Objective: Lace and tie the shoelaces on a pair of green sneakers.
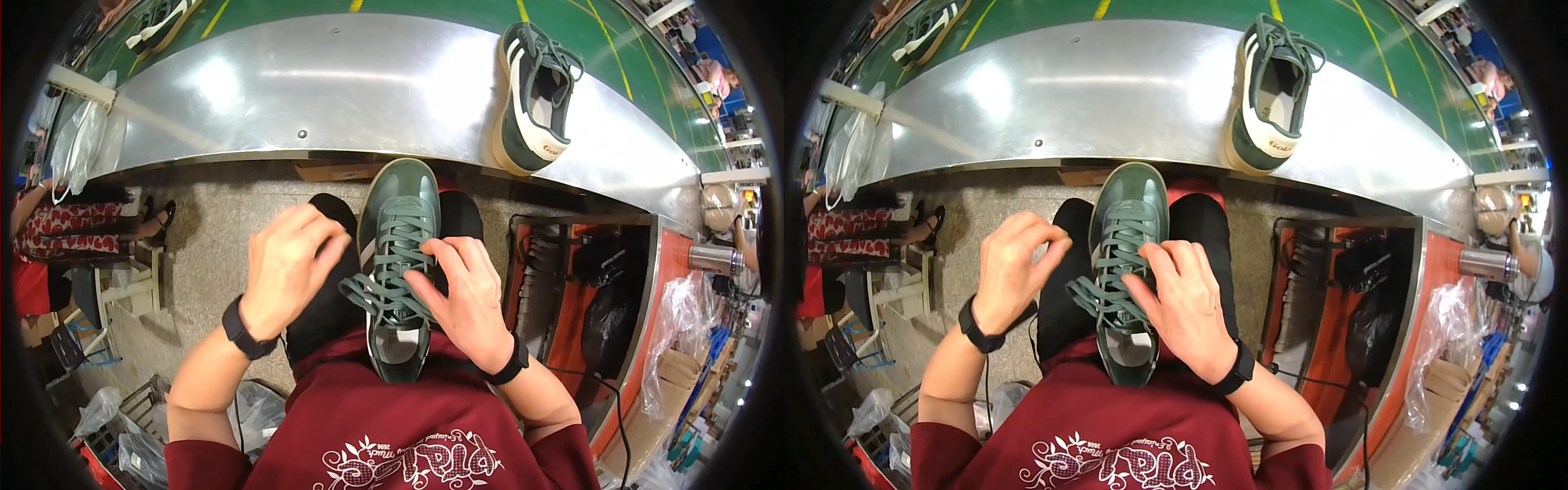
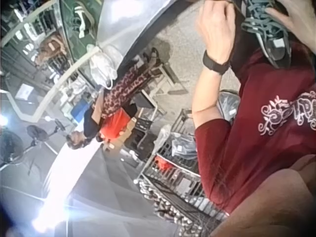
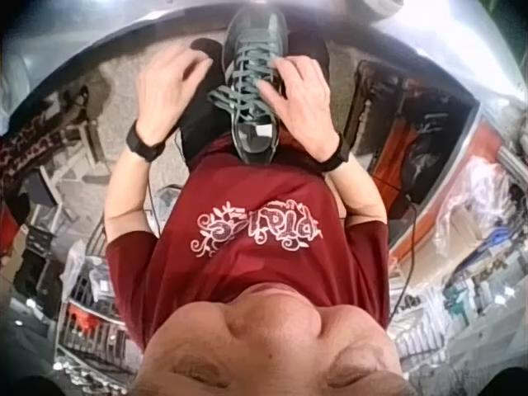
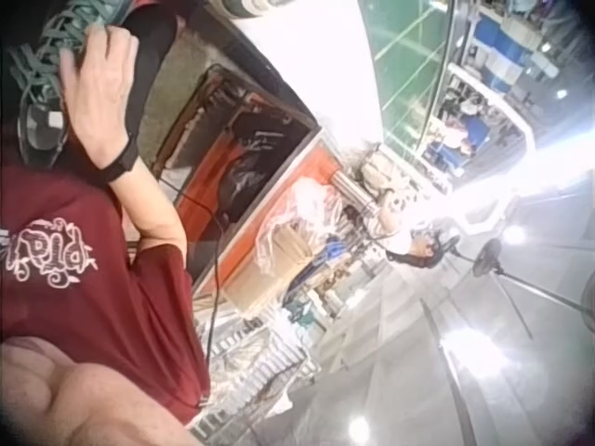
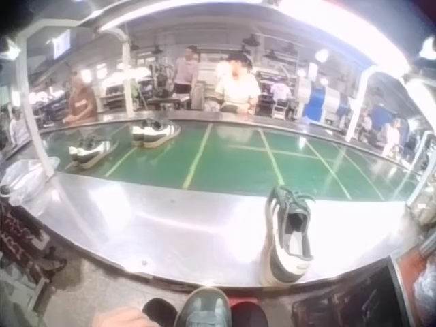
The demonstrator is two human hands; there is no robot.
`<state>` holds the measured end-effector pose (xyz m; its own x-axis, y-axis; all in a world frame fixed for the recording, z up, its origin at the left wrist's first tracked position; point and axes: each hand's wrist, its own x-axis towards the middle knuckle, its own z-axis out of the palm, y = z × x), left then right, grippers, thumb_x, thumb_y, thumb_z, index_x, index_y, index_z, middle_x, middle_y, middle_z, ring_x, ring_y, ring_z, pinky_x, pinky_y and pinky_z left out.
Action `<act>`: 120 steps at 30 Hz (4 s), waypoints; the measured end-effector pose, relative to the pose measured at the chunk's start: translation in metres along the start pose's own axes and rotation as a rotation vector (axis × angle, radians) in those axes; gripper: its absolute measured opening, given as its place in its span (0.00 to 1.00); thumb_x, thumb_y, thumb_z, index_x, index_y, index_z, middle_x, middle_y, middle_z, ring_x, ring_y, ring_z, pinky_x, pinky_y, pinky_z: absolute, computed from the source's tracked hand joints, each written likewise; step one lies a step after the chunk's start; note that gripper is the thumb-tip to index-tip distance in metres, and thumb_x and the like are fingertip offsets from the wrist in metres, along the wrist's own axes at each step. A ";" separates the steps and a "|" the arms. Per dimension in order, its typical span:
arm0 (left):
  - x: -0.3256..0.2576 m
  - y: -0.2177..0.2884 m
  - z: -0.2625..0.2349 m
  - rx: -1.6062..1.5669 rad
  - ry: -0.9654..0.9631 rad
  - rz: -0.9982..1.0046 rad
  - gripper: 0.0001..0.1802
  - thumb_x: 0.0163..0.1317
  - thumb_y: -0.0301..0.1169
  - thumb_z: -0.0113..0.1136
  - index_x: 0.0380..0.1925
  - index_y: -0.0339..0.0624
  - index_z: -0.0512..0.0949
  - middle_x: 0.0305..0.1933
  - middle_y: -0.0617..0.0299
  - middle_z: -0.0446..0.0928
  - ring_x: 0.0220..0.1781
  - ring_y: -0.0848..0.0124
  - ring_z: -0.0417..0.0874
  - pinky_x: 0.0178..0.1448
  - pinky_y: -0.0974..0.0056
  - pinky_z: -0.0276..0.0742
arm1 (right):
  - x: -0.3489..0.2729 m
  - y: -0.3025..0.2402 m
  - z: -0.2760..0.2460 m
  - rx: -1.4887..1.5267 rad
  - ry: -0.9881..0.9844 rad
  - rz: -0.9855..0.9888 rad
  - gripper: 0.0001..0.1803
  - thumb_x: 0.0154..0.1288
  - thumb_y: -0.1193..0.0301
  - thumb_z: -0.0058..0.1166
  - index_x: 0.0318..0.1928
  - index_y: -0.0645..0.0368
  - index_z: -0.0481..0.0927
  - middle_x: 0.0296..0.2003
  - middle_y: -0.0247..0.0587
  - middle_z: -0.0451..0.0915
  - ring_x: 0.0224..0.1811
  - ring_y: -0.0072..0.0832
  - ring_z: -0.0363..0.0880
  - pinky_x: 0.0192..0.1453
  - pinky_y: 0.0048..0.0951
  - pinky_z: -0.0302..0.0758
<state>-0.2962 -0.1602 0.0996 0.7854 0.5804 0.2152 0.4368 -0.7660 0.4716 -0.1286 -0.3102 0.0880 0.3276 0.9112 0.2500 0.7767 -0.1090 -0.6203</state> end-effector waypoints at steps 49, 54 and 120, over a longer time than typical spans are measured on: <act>-0.022 0.036 0.037 -0.615 -0.033 -0.307 0.35 0.47 0.27 0.74 0.57 0.38 0.71 0.35 0.60 0.76 0.34 0.71 0.78 0.42 0.68 0.78 | 0.016 0.026 -0.045 0.524 -0.504 0.719 0.10 0.60 0.75 0.63 0.26 0.63 0.75 0.17 0.26 0.74 0.20 0.10 0.70 0.24 0.15 0.68; -0.007 0.021 0.031 -0.672 -0.230 -0.223 0.26 0.52 0.23 0.67 0.53 0.37 0.72 0.28 0.63 0.75 0.27 0.75 0.77 0.34 0.70 0.77 | 0.016 0.011 -0.033 0.296 -0.448 0.289 0.12 0.54 0.71 0.68 0.30 0.63 0.77 0.24 0.37 0.71 0.22 0.24 0.71 0.28 0.27 0.70; -0.046 0.011 0.007 -0.900 -0.391 -0.285 0.14 0.63 0.32 0.62 0.21 0.36 0.77 0.19 0.64 0.71 0.27 0.71 0.71 0.31 0.65 0.67 | -0.018 0.010 -0.036 0.565 -0.551 0.383 0.15 0.73 0.67 0.47 0.31 0.64 0.75 0.26 0.29 0.73 0.26 0.15 0.66 0.30 0.24 0.64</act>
<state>-0.3242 -0.1974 0.0896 0.8620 0.4547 -0.2239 0.2652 -0.0281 0.9638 -0.1078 -0.3421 0.1038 0.0916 0.9305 -0.3548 0.2358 -0.3664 -0.9001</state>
